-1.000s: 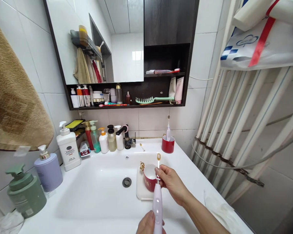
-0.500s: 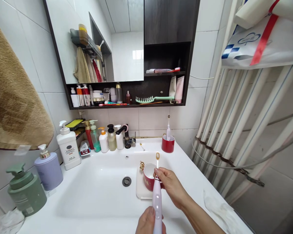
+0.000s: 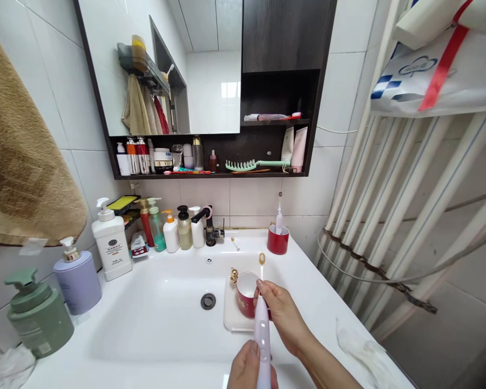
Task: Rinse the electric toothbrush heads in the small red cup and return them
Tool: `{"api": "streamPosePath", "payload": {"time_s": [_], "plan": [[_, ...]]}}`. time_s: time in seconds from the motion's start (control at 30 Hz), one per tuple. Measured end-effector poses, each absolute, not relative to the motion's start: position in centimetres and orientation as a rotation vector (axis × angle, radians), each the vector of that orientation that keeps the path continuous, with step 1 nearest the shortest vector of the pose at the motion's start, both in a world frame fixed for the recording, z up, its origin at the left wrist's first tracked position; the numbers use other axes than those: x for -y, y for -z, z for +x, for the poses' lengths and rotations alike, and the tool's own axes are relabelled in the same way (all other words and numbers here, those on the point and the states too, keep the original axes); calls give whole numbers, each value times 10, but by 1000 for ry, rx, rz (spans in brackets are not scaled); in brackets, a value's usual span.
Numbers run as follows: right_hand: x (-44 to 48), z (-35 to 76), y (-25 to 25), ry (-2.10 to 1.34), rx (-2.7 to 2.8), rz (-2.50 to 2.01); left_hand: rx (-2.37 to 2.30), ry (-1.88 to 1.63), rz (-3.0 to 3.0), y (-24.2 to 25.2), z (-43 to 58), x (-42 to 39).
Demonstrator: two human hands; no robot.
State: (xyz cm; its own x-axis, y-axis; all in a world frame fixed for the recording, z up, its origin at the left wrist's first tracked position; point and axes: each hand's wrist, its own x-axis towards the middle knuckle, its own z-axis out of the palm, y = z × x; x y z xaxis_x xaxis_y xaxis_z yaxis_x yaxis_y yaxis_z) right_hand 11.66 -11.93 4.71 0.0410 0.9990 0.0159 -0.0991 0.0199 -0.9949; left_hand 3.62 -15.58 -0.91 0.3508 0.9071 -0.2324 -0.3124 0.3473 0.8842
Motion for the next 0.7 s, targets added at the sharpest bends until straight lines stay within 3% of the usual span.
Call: {"api": "streamPosePath", "payload": {"time_s": [0.27,0.53,0.7], "plan": [[124,108,-41,-1311,1255,-1110,-869,-953,1095,-16,22,133],[48,148,-52,-477,1338,-1319,-1447,-894,1976,3,29,78],[21,154,-19,-355,1404,-1433,-1534,-721,2149,20,44,51]]}}
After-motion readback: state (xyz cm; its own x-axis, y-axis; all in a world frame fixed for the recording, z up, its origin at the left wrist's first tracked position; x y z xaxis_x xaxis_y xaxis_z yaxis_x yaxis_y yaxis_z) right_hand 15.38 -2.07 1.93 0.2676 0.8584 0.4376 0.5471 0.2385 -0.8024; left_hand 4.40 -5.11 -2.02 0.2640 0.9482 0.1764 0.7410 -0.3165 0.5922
